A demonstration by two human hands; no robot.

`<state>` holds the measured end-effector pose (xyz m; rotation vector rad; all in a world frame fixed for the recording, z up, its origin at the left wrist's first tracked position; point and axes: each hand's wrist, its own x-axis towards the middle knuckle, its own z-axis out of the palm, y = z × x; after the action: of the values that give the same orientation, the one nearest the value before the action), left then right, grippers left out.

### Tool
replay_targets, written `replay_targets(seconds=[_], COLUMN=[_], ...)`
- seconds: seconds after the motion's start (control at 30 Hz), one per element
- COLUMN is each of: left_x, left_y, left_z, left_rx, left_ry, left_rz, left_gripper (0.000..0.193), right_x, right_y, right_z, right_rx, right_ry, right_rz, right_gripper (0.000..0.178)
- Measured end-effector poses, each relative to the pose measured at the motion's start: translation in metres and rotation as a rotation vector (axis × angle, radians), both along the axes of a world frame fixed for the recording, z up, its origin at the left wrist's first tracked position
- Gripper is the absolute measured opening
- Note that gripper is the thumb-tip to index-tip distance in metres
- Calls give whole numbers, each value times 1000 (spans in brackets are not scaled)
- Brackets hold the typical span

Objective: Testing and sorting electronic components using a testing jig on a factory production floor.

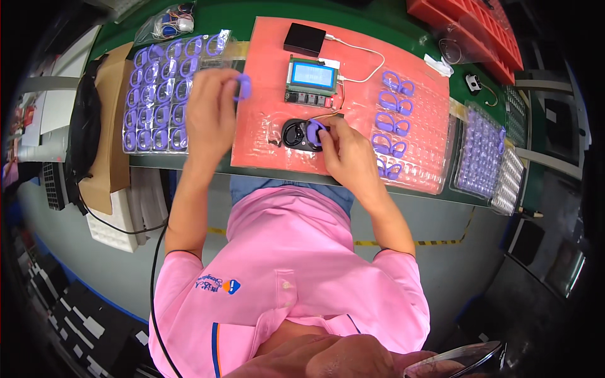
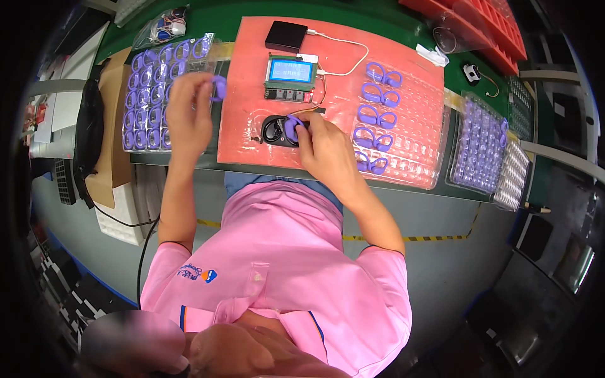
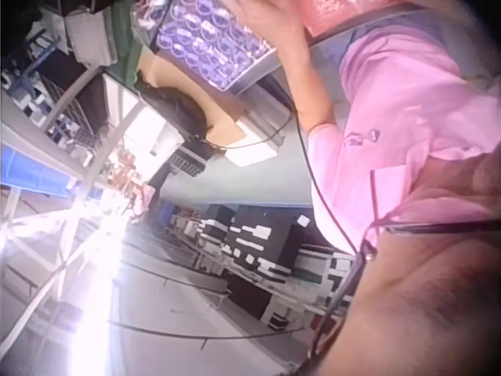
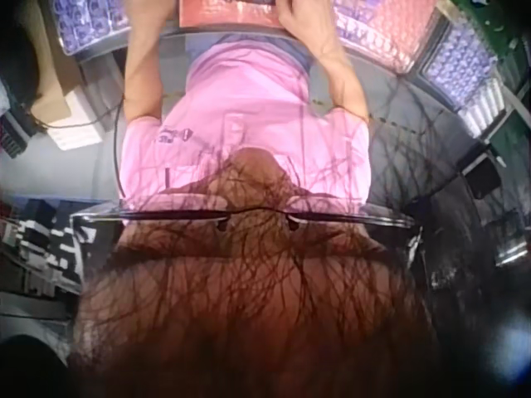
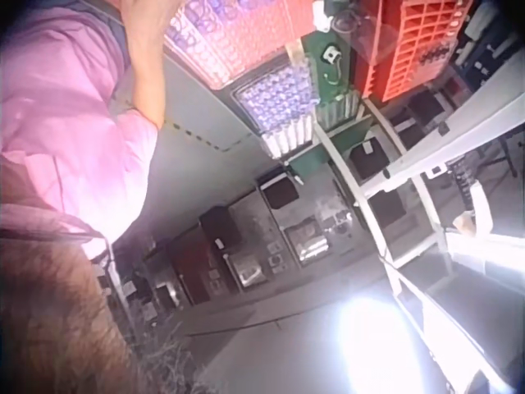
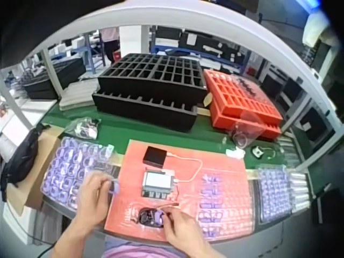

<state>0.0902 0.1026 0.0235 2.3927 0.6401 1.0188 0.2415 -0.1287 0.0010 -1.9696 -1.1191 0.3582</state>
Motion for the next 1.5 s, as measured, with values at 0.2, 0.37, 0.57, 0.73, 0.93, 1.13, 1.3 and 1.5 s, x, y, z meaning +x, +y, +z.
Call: replay_targets(seconds=[0.2,0.37,0.57,0.73,0.93,1.13,1.3,1.5], left_x=[-9,2,4,-4,1,-2,-3,-6], left_y=[-58,-69,-73,-72,-82,-88,-85,-85], left_z=[-15,-33,-40,-55,-73,-68,-76,-74], left_rx=[-471,-502,-395,-171,-118,-188,-164,-142], left_ry=[76,124,80,94,34,-24,-93,-92], left_rz=[-202,-244,-225,-288,-342,-386,-400,-411], left_gripper=[14,16,19,26,40,39,42,45], right_x=[-7,-17,-31,-37,-42,-39,-40,-40], right_y=[-7,-8,1,9,1,6,10,7], right_z=[2,-11,-13,-17,-41,-50,-51,-56], right_rx=[-165,42,0,94,90,216,202,191], right_ry=[25,-104,-77,-150,-165,-198,-190,-176], right_rz=[-31,-16,-60,-21,-48,-12,-31,-45], right_gripper=[24,26,27,31,31,29,28,27])
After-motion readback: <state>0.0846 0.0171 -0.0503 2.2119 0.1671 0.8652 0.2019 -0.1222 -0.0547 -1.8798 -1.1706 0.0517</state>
